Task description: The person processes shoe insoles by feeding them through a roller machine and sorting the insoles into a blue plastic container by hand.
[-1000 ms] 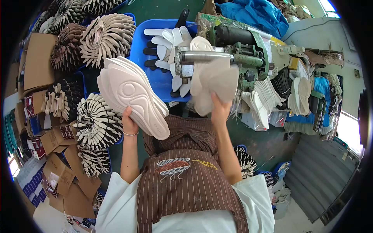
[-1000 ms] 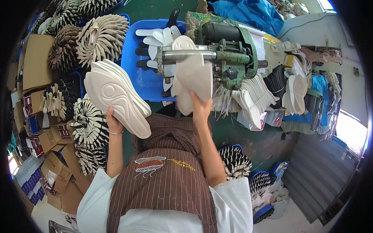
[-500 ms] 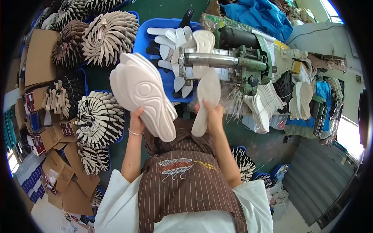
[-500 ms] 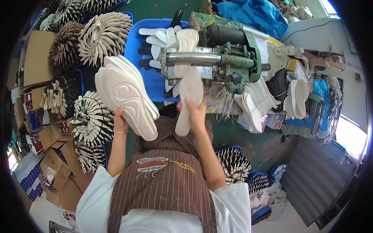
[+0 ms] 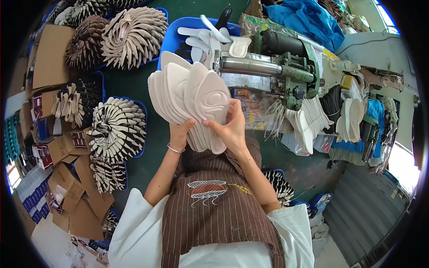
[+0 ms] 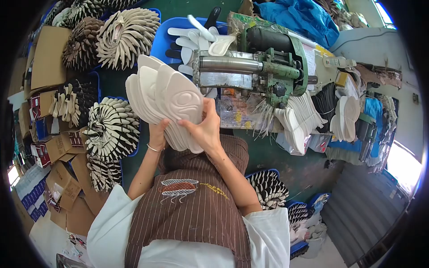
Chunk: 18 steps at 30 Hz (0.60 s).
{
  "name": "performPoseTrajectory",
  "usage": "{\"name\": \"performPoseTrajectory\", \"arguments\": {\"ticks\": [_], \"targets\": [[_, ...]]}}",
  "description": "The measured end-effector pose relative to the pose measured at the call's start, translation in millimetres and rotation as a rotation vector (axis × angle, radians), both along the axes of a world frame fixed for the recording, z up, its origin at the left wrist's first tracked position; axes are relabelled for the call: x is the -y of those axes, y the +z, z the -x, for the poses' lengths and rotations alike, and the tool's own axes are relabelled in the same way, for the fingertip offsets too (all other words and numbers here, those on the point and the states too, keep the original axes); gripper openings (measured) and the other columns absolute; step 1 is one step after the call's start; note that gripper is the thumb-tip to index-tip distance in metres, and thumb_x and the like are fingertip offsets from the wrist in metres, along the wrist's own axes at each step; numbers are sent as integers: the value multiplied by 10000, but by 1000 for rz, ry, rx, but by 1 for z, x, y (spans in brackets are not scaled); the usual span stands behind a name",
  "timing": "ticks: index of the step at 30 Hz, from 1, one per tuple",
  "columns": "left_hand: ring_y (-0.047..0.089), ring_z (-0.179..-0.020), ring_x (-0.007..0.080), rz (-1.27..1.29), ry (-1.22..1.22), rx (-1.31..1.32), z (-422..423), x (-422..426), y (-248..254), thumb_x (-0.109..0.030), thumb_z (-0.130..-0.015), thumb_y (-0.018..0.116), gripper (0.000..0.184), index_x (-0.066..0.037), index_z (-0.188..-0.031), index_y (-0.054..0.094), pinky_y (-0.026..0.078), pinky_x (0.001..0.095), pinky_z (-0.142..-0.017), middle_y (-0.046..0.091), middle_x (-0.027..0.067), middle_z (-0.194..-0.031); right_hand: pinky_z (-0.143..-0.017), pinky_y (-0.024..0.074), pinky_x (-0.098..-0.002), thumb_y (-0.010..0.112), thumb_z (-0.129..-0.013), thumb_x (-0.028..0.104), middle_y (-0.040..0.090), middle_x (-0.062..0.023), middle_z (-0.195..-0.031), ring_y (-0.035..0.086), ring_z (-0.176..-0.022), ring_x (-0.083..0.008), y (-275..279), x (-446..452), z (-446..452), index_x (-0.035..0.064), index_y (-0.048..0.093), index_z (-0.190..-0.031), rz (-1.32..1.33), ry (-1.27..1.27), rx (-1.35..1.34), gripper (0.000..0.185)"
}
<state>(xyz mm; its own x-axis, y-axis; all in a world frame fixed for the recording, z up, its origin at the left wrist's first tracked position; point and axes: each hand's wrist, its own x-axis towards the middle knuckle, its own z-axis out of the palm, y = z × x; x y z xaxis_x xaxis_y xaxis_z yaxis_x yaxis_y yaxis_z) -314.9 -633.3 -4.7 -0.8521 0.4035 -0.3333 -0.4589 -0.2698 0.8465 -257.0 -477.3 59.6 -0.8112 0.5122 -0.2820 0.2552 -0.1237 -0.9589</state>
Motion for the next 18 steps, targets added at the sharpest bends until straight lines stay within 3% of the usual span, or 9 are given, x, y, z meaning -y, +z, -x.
{"name": "performPoseTrajectory", "arguments": {"ticks": [2,6,9,11,18], "targets": [[502,-1142,222,-34,14,24,-3,-2,-4,-218,-749,765,683,42,-1277,418,390,340,-985,518,129,-1240,-799,487,-273,745,-691,-18,619,-73,-959,588,-907,-143,-5,-1,-2,4,505,-1087,115,-98,-79,464],[503,-1139,228,-48,36,62,-4,-4,-4,-189,-762,734,651,32,-1282,412,391,343,-988,513,128,-1238,-817,473,-262,679,-759,-59,617,-58,-986,579,-919,-123,0,-11,-13,-20,554,-1060,432,-136,-120,329],[518,-1115,226,-99,50,159,0,-4,9,-160,-776,692,586,21,-1268,429,409,343,-972,523,119,-1210,-833,475,-268,657,-777,-74,628,-72,-1022,593,-936,-138,-13,-22,-49,-17,565,-1074,333,-291,11,316],[525,-1101,221,-121,55,190,7,-2,12,-150,-782,669,555,16,-1259,439,420,343,-959,528,112,-1193,-863,475,-285,629,-789,-94,633,-82,-1071,604,-968,-162,-15,-20,-63,-12,580,-1083,482,-483,-94,309],[527,-1092,205,-126,-26,208,3,-4,11,-161,-770,669,565,2,-1261,442,433,343,-941,533,97,-1178,-890,471,-301,610,-782,-122,643,-110,-1064,611,-984,-186,-41,-13,-78,-15,612,-1066,568,-505,-223,303]]}}
